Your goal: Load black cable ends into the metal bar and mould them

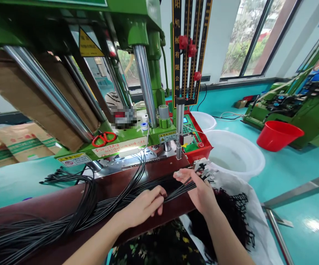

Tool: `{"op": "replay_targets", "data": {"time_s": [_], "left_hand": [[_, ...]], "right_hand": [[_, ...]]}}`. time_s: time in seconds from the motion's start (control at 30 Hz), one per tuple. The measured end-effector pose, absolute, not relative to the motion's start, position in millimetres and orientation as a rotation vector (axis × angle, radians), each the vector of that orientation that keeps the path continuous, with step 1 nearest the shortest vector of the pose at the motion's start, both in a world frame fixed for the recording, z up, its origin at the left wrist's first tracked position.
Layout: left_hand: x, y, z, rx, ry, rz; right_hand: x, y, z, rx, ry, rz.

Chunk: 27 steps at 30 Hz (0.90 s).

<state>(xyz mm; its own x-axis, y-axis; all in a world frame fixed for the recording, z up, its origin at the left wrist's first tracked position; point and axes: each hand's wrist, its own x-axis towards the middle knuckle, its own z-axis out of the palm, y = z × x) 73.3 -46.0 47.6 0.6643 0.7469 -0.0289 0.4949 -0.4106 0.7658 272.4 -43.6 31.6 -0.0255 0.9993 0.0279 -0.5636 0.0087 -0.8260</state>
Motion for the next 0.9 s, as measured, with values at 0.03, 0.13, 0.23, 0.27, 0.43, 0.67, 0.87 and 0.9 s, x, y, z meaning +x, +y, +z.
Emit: {"op": "replay_targets", "data": {"time_s": [0.03,0.13,0.23,0.27,0.43,0.67,0.87,0.9], "left_hand": [[68,-54,51,2.092,0.88,0.343],[50,-75,51,2.175,0.696,0.144],[45,-93,38,2.09,0.612,0.057],[48,-99,33,1.946,0.607,0.101],[88,-117,12,0.924,0.75,0.673],[111,-110,14,0.847,0.754,0.688],[107,-115,23,0.916,0.77,0.627],[105,-118,26,0.937,0.784,0.597]], "right_hand": [[269,-47,33,-0.723,-0.859,1.498],[255,-61,35,-0.682,-1.154,1.664],[235,-80,34,-0.643,-1.505,1.784],[230,-84,32,-0.65,-1.584,1.828],[218,-81,28,-0.749,-1.382,1.938],[238,-43,52,-0.786,-1.268,1.762],[244,-42,67,-1.029,-1.715,1.543],[243,-43,67,-1.07,-1.709,1.542]]}}
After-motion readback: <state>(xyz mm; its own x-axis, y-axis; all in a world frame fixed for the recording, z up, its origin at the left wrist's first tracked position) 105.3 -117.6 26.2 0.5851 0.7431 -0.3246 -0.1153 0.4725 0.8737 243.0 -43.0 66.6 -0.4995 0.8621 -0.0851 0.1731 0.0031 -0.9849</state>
